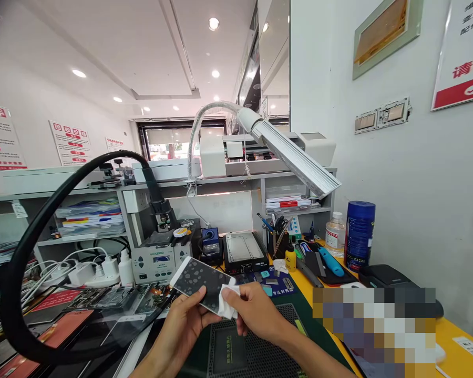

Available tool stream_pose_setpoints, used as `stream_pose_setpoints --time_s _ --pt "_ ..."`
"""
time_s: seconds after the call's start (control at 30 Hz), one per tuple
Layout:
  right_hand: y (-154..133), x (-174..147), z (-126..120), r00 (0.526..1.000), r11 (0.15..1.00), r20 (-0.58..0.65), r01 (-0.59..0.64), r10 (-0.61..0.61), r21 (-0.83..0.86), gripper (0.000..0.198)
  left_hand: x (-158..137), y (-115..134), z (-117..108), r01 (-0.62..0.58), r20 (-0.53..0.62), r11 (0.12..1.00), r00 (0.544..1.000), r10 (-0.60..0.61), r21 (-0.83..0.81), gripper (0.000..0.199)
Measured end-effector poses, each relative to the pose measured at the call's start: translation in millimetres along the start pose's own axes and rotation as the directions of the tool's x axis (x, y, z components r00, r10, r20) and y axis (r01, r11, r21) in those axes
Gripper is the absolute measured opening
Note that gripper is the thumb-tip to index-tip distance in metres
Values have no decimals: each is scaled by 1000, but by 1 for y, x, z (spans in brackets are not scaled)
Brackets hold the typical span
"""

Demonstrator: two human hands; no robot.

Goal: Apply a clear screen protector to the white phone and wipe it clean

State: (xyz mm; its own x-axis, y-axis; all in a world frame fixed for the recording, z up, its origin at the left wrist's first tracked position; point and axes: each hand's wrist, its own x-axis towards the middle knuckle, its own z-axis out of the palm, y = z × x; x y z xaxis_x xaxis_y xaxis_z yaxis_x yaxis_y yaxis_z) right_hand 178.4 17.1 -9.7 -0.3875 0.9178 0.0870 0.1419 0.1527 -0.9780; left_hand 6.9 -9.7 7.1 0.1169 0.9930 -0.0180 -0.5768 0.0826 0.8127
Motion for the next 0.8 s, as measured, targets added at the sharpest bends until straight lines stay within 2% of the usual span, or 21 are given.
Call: stream_pose_setpoints --time_s 0.13,0.37,0.57,0.67,0.8 --pt "-6 -1 -6 999 999 -25 44 -43 30 56 -1 0 1 -6 4 1000 1000 6 21 23" --pt "-1 -4 0 992 1000 125 5 -1 -28 57 0 0 0 -15 10 1000 1000 15 -23 17" --pt "-3 1 -7 998 998 8 67 -67 -4 55 -1 -1 -1 -21 7 1000 1000 21 13 23" --pt "-5 1 -11 997 997 -6 79 -79 14 54 -1 -1 -1 -16 -11 1000 1000 16 27 24" --pt "-5 -3 -7 994 999 99 48 -47 -5 52 0 0 -2 -24 -15 1000 1000 24 16 20"
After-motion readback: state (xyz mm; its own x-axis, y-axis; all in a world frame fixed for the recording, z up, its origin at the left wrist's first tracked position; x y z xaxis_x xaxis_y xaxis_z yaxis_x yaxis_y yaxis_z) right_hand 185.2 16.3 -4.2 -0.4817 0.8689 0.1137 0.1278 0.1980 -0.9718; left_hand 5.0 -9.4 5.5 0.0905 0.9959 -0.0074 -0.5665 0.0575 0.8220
